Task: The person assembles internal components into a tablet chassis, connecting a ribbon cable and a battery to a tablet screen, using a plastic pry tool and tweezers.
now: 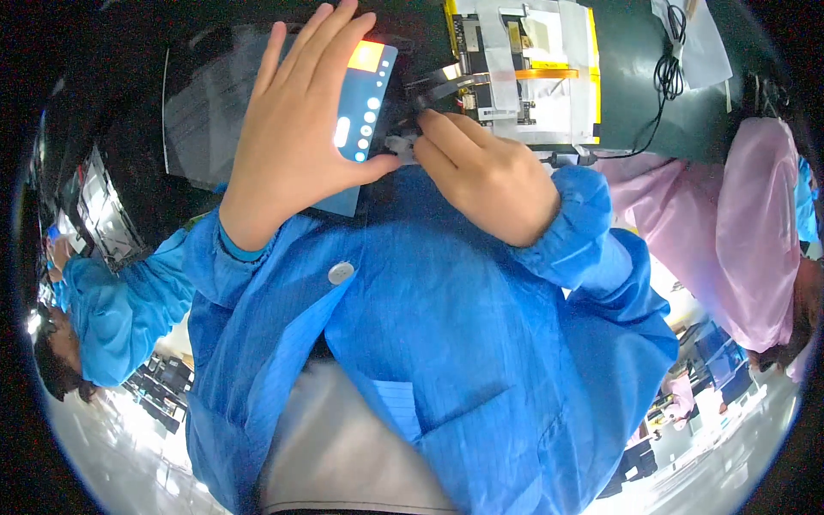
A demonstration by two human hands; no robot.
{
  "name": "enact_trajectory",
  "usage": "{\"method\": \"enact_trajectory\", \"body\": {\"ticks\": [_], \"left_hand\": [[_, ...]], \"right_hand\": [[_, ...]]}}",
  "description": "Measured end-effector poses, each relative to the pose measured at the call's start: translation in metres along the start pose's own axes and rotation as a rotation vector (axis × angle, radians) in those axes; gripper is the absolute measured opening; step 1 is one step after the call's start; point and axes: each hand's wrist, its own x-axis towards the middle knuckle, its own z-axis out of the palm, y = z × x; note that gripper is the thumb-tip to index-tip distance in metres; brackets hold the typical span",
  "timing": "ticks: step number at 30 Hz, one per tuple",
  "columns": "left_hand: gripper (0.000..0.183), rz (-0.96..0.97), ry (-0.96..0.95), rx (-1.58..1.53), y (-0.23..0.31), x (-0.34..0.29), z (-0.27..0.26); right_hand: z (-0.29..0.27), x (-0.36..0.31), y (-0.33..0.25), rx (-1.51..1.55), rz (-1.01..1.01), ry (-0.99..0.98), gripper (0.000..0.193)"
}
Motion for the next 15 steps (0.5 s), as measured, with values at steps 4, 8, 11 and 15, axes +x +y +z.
{"method": "enact_trajectory", "body": {"ticks": [4,8,11,15], "left_hand": [[0.097,-0.11,-0.098,-0.105,0.008,0.004,-0.006],[0.101,-0.034,0.063,-0.163,-0.001,-0.008,0.006],[0.107,-0.14,-0.063,-0.28,0.012,0.007,-0.013],[0.105,-0.389,-0.364,-0.159,0.035,0.053,-0.066]], "right_hand": [[0.0,-0.005,0.002,0.033,-0.048,0.002,0.018],[0.002,-0.01,0.009,0.159,-0.079,0.022,0.017],[-0.005,-0.012,0.004,0.303,-0.034,0.115,0.018],[-0.008,-0.009,0.0,0.177,0.137,0.117,0.02]]}}
